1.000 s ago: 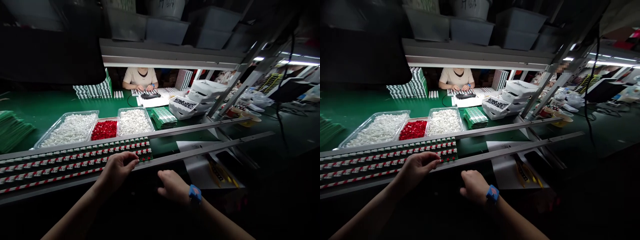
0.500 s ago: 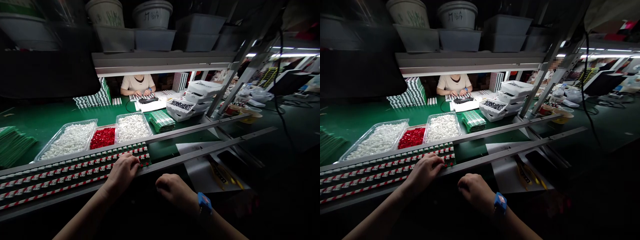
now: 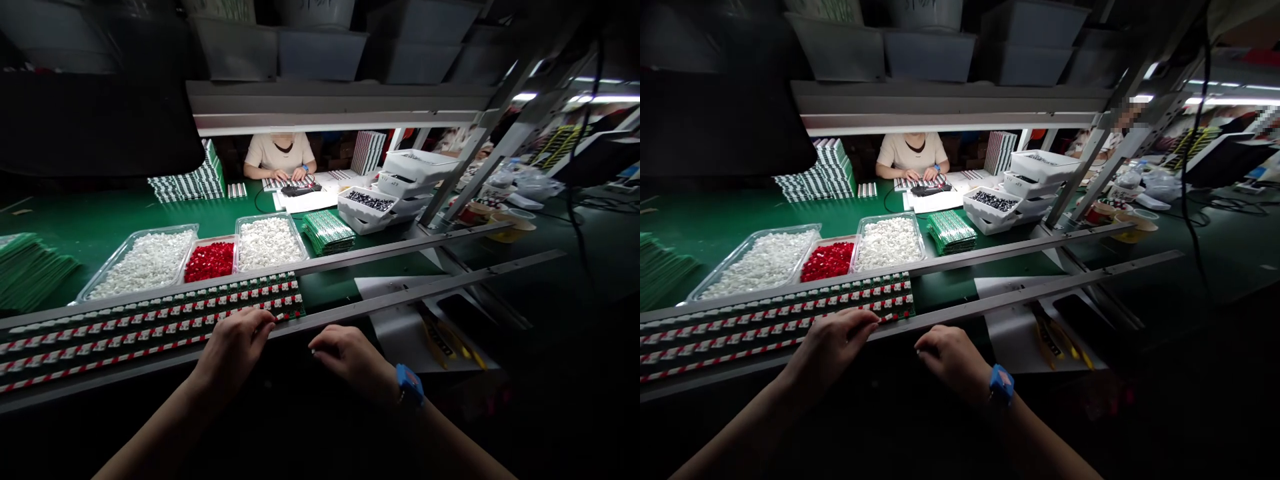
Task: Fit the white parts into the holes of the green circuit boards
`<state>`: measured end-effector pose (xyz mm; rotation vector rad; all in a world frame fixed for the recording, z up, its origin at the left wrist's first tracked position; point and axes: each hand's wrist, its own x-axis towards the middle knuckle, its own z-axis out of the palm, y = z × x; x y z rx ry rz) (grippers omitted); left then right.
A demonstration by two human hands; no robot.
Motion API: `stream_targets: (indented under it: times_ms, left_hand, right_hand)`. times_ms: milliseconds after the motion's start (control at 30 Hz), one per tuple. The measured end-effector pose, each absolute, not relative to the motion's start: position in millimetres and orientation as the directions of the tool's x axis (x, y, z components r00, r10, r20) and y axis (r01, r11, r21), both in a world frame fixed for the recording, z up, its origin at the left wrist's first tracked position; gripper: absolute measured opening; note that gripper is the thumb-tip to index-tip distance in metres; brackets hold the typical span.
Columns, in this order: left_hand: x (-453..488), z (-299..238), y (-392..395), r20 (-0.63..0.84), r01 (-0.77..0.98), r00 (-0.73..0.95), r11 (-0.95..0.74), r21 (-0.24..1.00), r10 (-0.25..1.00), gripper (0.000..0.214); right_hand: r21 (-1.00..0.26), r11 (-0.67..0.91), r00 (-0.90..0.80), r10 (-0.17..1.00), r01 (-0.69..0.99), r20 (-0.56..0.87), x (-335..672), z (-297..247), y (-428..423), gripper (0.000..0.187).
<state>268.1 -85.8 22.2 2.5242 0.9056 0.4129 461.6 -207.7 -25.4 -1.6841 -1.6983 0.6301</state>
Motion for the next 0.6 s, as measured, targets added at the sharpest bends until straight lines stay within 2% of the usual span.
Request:
stream_targets:
  times_ms: [167,267,400,600]
  left_hand:
    - [244,0,-109,-0.147,0.527,0.838,-0.707,0.472,0.526,0.019]
    - [239,-22,-119,-0.238,0.608,0.792,-0.694,0.386,0.562,0.022]
    - [236,-42,-122,-0.204,0.631,0.772,-0.685,0.364,0.602,0.024]
    - [229,-52,-119,-0.040,0.505,0.780,-0.591,0.629,0.624,0.015]
  right_hand:
    - [-0.756,0.079,0.095,0.978,0.650,0.184,468,-17,-206,0.015]
    - [-0.741,0.078,0.124,0.969,0.667,0.214,470,-13,-201,0.015]
    - [-0.672,0.029,0.173,0.957,0.740,0.231,469,-9,-189,0.010]
    - [-0.416,-0.001,0.114,0.962,0.909,0.247,466,-1,-167,0.010]
